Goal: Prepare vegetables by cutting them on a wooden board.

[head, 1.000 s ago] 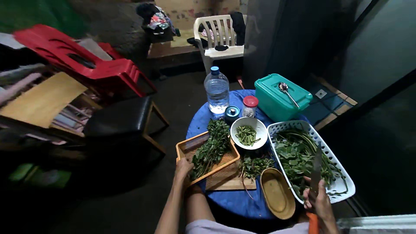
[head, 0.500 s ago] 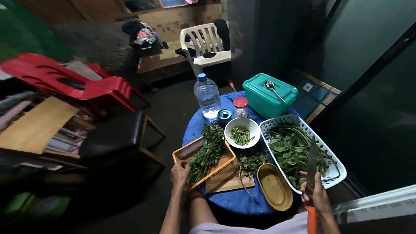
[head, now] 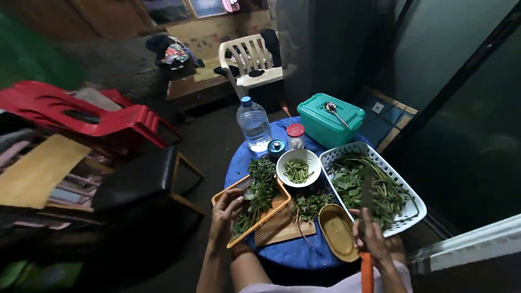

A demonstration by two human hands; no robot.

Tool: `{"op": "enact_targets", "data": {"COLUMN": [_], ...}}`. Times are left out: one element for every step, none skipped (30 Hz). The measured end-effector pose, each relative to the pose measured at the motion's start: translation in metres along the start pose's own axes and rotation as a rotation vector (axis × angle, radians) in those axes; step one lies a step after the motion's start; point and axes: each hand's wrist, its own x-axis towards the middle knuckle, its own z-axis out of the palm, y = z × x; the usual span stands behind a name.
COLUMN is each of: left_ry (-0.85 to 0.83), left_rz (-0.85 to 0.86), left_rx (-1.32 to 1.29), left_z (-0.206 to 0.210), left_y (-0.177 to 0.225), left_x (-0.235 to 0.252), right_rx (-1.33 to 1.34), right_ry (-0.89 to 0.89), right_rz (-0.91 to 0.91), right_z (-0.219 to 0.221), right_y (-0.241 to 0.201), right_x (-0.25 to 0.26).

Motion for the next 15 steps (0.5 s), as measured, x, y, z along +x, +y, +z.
{"op": "enact_targets", "data": {"left_ry": [-0.033, -0.067, -0.102, -0.140, -0.176, -0.211, -0.242, -0.272, -0.295, -0.313, -0.333, -0.352, -0.365, -0.364, -0.345], "left_rz": [-0.002, -0.004, -0.008, -0.014, -0.022, -0.033, -0.046, -0.060, -0.076, -0.095, -0.110, -0.127, -0.147, -0.165, -0.182], "left_rx": [-0.006, -0.010, -0.014, -0.030, -0.058, -0.086, -0.106, -0.128, -0.156, -0.183, -0.213, -0.238, -0.261, -0.274, -0.288], "left_z": [0.010, 0.020, 0.031, 0.041, 0.050, 0.059, 0.068, 0.076, 0.083, 0.088, 0.093, 0.098, 0.101, 0.104, 0.105], "left_y": [-0.001, -0.002, -0.003, -0.004, -0.006, -0.007, -0.008, -0.009, -0.011, -0.014, -0.017, -0.020, -0.024, -0.027, -0.030], "left_x": [-0.004, -0.009, -0.013, -0.018, -0.022, -0.026, -0.029, -0.032, -0.034, -0.036, -0.037, -0.038, -0.039, -0.040, -0.041], "right_rx": [-0.045, -0.094, -0.136, -0.160, -0.165, -0.163, -0.161, -0.160, -0.170, -0.184, -0.194, -0.200, -0.199, -0.195, -0.186], "right_ry": [-0.035, -0.068, -0.095, -0.137, -0.191, -0.252, -0.291, -0.308, -0.325, -0.355, -0.390, -0.427, -0.452, -0.459, -0.455], "right_rz": [-0.022, -0.037, -0.051, -0.081, -0.124, -0.165, -0.207, -0.232, -0.227, -0.203, -0.169, -0.133, -0.111, -0.110, -0.123], "right_z": [0.009, 0.019, 0.029, 0.039, 0.049, 0.057, 0.064, 0.071, 0.075, 0.077, 0.077, 0.076, 0.074, 0.073, 0.070], "right_y": [-0.004, -0.009, -0.016, -0.023, -0.029, -0.036, -0.041, -0.046, -0.052, -0.057, -0.061, -0.064, -0.064, -0.061, -0.056], "right_x": [-0.002, -0.004, -0.005, -0.008, -0.010, -0.011, -0.012, -0.012, -0.011, -0.010, -0.008, -0.005, -0.003, -0.002, 0.000]}}
